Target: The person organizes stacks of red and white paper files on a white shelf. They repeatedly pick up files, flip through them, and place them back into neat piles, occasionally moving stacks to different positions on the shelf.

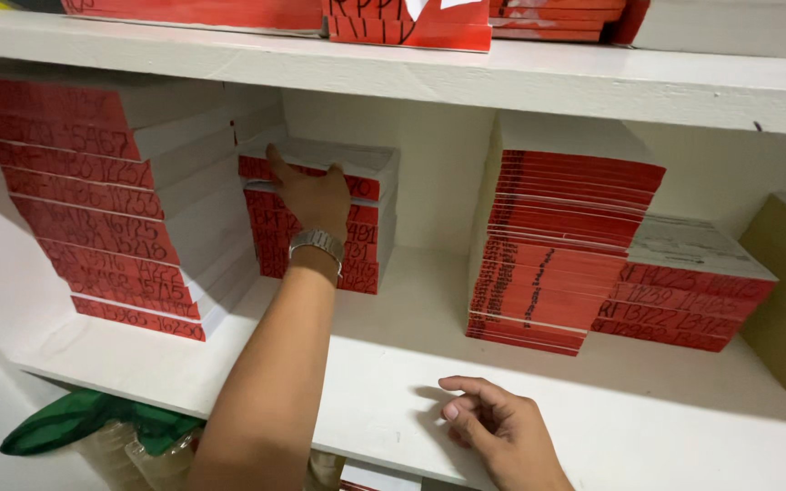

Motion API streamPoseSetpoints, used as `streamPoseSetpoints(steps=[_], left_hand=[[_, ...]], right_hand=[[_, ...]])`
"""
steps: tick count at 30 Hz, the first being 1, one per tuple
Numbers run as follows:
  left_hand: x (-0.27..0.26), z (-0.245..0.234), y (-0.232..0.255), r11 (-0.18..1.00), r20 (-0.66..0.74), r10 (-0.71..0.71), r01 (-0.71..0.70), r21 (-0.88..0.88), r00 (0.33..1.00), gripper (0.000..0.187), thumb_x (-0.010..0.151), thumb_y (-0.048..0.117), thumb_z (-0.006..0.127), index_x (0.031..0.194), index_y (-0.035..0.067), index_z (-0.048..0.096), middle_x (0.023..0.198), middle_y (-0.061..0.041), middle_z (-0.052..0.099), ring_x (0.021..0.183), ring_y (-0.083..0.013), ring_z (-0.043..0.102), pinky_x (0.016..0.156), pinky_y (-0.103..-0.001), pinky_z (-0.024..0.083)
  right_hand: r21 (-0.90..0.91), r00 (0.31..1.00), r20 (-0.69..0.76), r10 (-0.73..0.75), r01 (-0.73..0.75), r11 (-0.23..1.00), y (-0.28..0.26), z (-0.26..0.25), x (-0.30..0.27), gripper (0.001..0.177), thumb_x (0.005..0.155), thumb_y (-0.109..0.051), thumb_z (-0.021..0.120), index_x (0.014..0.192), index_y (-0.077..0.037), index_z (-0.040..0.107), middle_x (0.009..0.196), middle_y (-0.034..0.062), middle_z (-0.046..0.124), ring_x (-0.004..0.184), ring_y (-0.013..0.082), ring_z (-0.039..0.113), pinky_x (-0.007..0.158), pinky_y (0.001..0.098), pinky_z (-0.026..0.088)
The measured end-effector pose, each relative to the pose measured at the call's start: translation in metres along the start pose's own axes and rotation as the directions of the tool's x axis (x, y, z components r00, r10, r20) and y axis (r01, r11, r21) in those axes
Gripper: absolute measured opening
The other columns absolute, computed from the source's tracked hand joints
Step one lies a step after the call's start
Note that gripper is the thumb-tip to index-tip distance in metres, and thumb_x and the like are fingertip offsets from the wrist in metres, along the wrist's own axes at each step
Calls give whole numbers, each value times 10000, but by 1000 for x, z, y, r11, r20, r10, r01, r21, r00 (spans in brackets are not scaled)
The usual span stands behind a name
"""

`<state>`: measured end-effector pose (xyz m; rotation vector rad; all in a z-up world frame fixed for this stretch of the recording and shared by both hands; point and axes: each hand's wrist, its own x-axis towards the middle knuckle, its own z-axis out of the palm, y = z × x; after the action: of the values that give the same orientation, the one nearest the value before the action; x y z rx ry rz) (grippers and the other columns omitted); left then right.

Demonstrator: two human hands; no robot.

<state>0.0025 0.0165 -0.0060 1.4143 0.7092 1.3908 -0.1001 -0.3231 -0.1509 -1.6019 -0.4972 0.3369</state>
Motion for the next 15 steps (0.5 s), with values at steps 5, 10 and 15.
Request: streamPoseSetpoints(steps=[5, 10, 15], left_hand=[[-13, -15, 18, 992, -7, -105, 104, -77, 994, 1020, 787, 37, 770, 1626, 212, 217, 1531, -231, 432, 1273, -363, 567, 961, -465, 590], [-45, -35, 37, 964, 64, -238, 227, 139, 969, 878, 899, 196, 766, 1611, 298, 262, 1432, -298, 382, 955, -410, 677, 768, -521, 618], [-67, -46, 5, 899, 116, 323, -343, 273, 939, 1083, 764, 536, 872, 1607, 117, 336, 1651, -361, 118, 1537, -501, 181, 1228, -539, 244]], right_hand=[[13, 1000, 12, -27, 27, 1000, 2, -2, 2, 319, 880, -87, 777, 1181, -30, 865, 741, 88, 749, 660, 189, 684, 659, 310, 605], [28, 999, 24, -33, 32, 999, 2, -4, -2, 342, 870, -92, 789, 1196, -14, 856, 784, 80, 792, 666, 170, 691, 658, 288, 576], [-6, 1000, -11, 9, -9, 1000, -9, 1, -6, 316, 865, -83, 792, 1166, -43, 879, 772, 102, 781, 668, 214, 708, 676, 317, 630]])
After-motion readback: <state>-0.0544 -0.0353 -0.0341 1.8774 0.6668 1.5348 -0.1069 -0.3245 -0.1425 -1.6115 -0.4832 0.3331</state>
